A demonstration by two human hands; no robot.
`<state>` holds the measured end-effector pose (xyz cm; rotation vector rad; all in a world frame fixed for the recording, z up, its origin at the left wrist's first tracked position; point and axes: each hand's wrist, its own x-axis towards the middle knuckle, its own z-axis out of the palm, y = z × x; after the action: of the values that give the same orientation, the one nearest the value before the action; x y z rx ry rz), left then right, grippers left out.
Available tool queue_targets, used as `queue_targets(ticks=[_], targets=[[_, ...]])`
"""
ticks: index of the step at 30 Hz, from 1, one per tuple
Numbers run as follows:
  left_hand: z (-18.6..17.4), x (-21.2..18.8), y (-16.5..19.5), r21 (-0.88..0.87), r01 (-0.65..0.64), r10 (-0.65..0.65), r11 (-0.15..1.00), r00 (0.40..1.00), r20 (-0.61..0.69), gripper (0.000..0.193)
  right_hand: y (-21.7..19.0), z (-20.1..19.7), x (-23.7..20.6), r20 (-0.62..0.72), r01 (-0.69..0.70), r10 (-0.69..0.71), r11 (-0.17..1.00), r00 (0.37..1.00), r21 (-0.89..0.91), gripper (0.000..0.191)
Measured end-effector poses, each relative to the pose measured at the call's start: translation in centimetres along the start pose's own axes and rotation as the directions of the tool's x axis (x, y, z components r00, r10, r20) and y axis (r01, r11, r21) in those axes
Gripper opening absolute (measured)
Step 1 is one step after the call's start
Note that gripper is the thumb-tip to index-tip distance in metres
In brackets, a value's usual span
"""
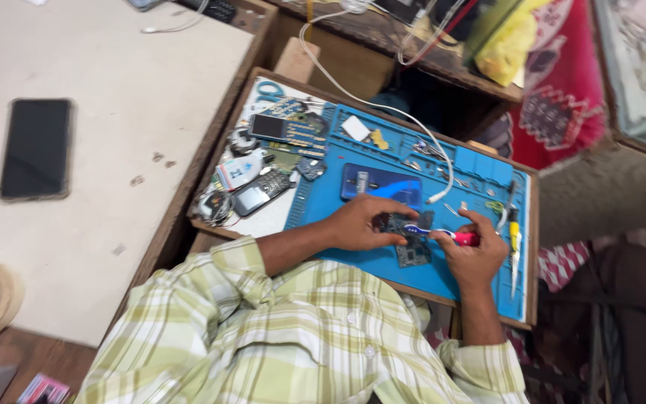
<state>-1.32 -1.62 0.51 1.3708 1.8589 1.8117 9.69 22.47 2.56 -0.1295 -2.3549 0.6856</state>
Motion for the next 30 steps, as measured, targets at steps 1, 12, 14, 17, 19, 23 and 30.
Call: queue_targets(ticks=[1, 12, 14, 17, 19, 23, 30], targets=[[0.0, -0.1, 0.0, 0.000, -0.008, 0.008, 1.000, 1.000, 0.011, 0.051, -0.3, 0.3, -0.1, 0.011, -0.011, 0.011, 1.000, 1.000, -0.006, 0.066], [-0.1, -0.2, -0.5, 0.140, -0.089, 0.080, 0.986, 0.995, 0.063, 0.041, -0.9, 1.0, -0.4, 0.072, -0.010, 0.012, 1.000, 0.997, -0.022, 0.062], [-0.1, -0.1, -0.4, 0.144, -0.053, 0.047, 0.988, 0.998, 0.043, 0.038, -0.7, 0.8, -0.4, 0.071, -0.014, 0.016, 1.000, 0.997, -0.022, 0.060], [-0.2, -0.1, -0.4, 0.129, -0.082, 0.080, 0.988, 0.997, 0.023, 0.035, -0.6, 0.6, -0.3, 0.074, 0.008, -0.008, 1.000, 0.997, -0.004, 0.058], [-0.2, 0.0, -0.4, 0.134, -0.094, 0.092, 0.986, 0.995, 0.023, 0.033, -0.5, 0.6, -0.4, 0.077, 0.013, -0.014, 1.000, 0.997, 0.008, 0.057], [-0.3, 0.0, -0.3, 0.147, -0.091, 0.087, 0.985, 0.996, 0.036, 0.031, -0.5, 0.7, -0.4, 0.083, 0.008, -0.009, 1.000, 0.997, 0.011, 0.056], [-0.3, -0.1, 0.0, 0.169, -0.096, 0.089, 0.981, 0.995, 0.049, 0.026, -0.3, 0.6, -0.4, 0.084, 0.075, -0.079, 0.996, 0.993, 0.053, 0.049]])
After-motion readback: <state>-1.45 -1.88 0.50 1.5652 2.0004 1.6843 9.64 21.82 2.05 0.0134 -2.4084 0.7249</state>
